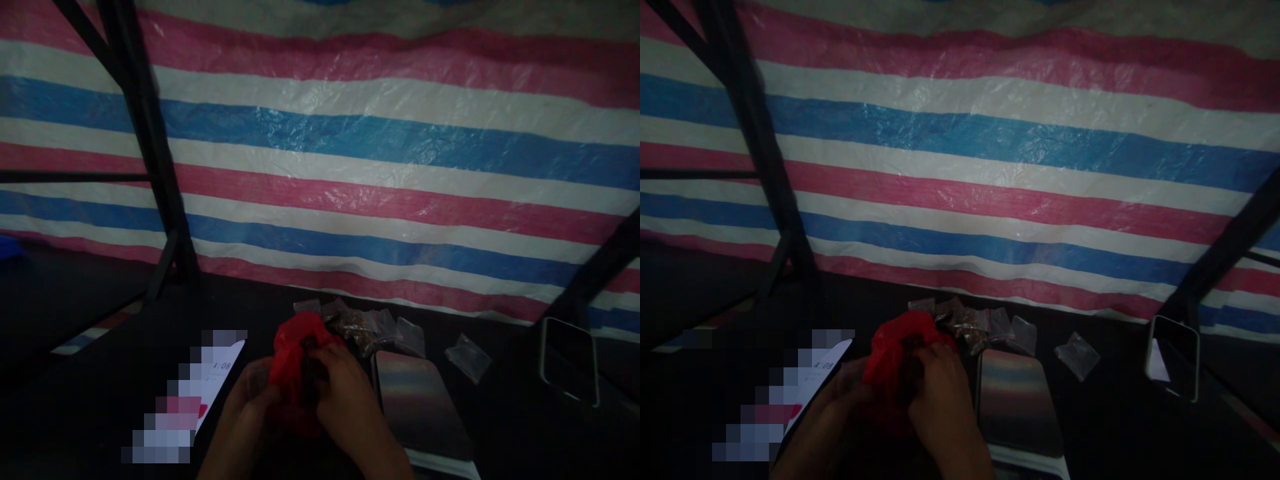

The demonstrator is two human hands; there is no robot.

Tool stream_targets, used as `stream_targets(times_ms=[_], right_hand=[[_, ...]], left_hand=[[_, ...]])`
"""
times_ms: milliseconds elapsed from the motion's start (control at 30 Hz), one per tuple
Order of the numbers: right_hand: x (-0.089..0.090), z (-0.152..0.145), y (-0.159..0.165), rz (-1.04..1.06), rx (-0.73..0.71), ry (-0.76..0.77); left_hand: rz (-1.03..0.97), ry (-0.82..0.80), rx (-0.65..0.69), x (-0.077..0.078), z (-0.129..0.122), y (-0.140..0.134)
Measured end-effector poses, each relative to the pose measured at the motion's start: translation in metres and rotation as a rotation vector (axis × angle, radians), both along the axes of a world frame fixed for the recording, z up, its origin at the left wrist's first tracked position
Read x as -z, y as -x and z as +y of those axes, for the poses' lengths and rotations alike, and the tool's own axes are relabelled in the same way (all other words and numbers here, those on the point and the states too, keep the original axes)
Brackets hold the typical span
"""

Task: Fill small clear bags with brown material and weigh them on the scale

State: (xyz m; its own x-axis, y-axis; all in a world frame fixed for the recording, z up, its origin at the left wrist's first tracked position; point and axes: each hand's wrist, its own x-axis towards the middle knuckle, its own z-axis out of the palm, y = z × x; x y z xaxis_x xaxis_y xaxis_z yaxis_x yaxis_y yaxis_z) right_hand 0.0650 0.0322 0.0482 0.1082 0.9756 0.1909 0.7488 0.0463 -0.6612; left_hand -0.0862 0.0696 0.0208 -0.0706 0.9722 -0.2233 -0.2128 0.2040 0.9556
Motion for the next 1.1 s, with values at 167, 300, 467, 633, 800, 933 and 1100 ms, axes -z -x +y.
stream_targets(times_ms=[167, 300, 467, 633, 800, 933, 1100], right_hand=[[-0.002, 0.001, 0.0, -0.032, 0.024, 0.01], [-0.003, 0.0, 0.0, -0.002, 0.028, 0.013], [-0.009, 0.003, -0.005, 0.18, 0.012, -0.023], [-0.017, 0.005, -0.023, 0.399, -0.014, -0.07], [-0.031, -0.004, -0.037, 0.588, -0.07, -0.094], [-0.042, -0.014, -0.033, 0.535, -0.149, -0.172], [-0.045, -0.021, -0.025, 0.254, -0.213, -0.204]], left_hand=[[0.1, -0.135, -0.058, -0.011, -0.006, 0.005], [0.191, -0.25, -0.135, -0.015, -0.012, 0.012], [0.292, -0.473, -0.222, -0.014, -0.024, 0.009], [0.367, -0.547, -0.18, -0.019, -0.037, -0.008], [0.347, -0.358, 0.095, -0.015, -0.025, -0.021], [0.327, -0.311, 0.101, -0.013, -0.015, -0.029], [0.264, -0.319, 0.096, -0.01, -0.019, -0.041]])
